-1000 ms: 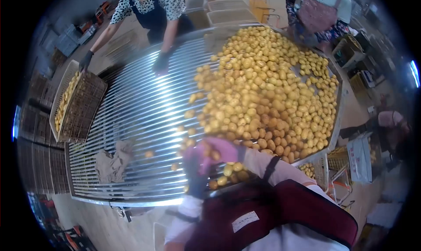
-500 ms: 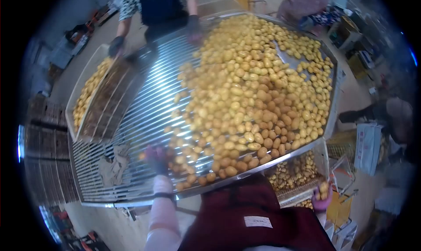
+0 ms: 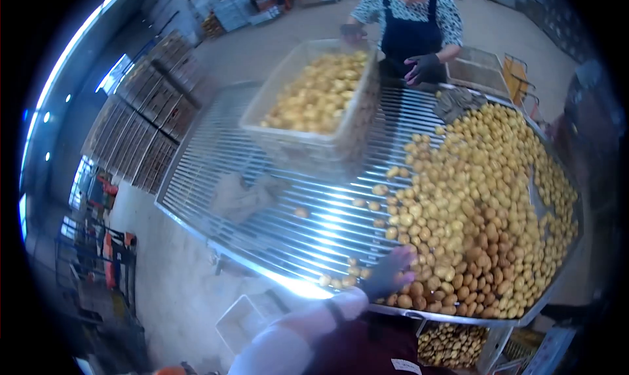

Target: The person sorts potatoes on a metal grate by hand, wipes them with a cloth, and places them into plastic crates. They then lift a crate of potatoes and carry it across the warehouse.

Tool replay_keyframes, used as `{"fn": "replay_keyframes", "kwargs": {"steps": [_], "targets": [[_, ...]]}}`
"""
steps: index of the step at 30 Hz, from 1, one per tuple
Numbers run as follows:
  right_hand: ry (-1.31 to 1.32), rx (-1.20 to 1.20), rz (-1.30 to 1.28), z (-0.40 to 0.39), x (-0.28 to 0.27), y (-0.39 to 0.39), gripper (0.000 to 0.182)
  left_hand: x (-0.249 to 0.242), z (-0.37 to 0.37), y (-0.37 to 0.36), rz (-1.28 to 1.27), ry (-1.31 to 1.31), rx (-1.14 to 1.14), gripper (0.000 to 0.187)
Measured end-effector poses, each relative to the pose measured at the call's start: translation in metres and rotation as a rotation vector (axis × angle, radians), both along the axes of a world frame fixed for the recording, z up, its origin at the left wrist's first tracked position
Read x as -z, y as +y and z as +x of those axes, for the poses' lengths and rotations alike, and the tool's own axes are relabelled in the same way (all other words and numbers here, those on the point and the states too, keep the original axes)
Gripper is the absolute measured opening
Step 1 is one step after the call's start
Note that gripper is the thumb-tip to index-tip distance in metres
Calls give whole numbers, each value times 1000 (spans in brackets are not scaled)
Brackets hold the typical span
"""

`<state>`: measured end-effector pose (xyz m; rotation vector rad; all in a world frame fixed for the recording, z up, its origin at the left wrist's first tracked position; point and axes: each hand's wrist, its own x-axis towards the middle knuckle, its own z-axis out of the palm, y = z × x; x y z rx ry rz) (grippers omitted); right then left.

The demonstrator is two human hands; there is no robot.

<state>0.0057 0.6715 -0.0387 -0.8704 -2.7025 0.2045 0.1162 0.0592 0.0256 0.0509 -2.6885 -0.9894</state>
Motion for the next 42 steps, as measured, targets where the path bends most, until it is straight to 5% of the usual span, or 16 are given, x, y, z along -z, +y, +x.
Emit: {"fn": "replay_keyframes", "kwargs": {"steps": [1,3,5,6,9,12,13,14,15,16,19,22,24,28,31,42], "targets": [[43,25,64,2,-3,-9,45,-25,7,-37,271,-12,-125,48],[165,61,187,12,-20,-42,49,-25,31,-128,356,168,-435,24],[263,44,210,17,-36,-99,50,-30,63,-240,134,56,-786,22],[356,-65,114,15,-46,-135,53,-46,80,-282,229,251,-856,41],[665,-538,-479,-18,-83,-297,53,-68,120,-386,-106,60,-1084,46],[470,-950,-913,-46,-134,-487,39,-37,143,-458,-143,-490,-1004,52],[405,-1187,-638,-49,-152,-544,43,-22,147,-460,-135,-595,-951,53],[384,-1474,-400,-47,-189,-606,39,-3,154,-453,-148,-406,-941,42],[414,-1609,-581,-35,-215,-668,41,23,158,-456,-147,-385,-885,34],[629,-1801,-458,-35,-224,-719,42,32,163,-433,-287,-185,-897,30],[359,-1935,-303,-12,-270,-838,39,18,174,-372,19,-255,-615,24],[118,-1831,-255,-16,-262,-909,35,-3,189,-312,19,-297,-246,29],[-276,-1830,-15,-26,-297,-938,37,5,179,-284,77,-244,-110,30],[-452,-2032,-38,-50,-299,-958,40,13,157,-256,93,-234,-61,32],[-189,-2035,1,-41,-279,-946,47,10,157,-250,86,-242,-93,34],[-55,-1967,-342,-47,-300,-781,42,23,160,-251,206,-48,-522,41]]}}
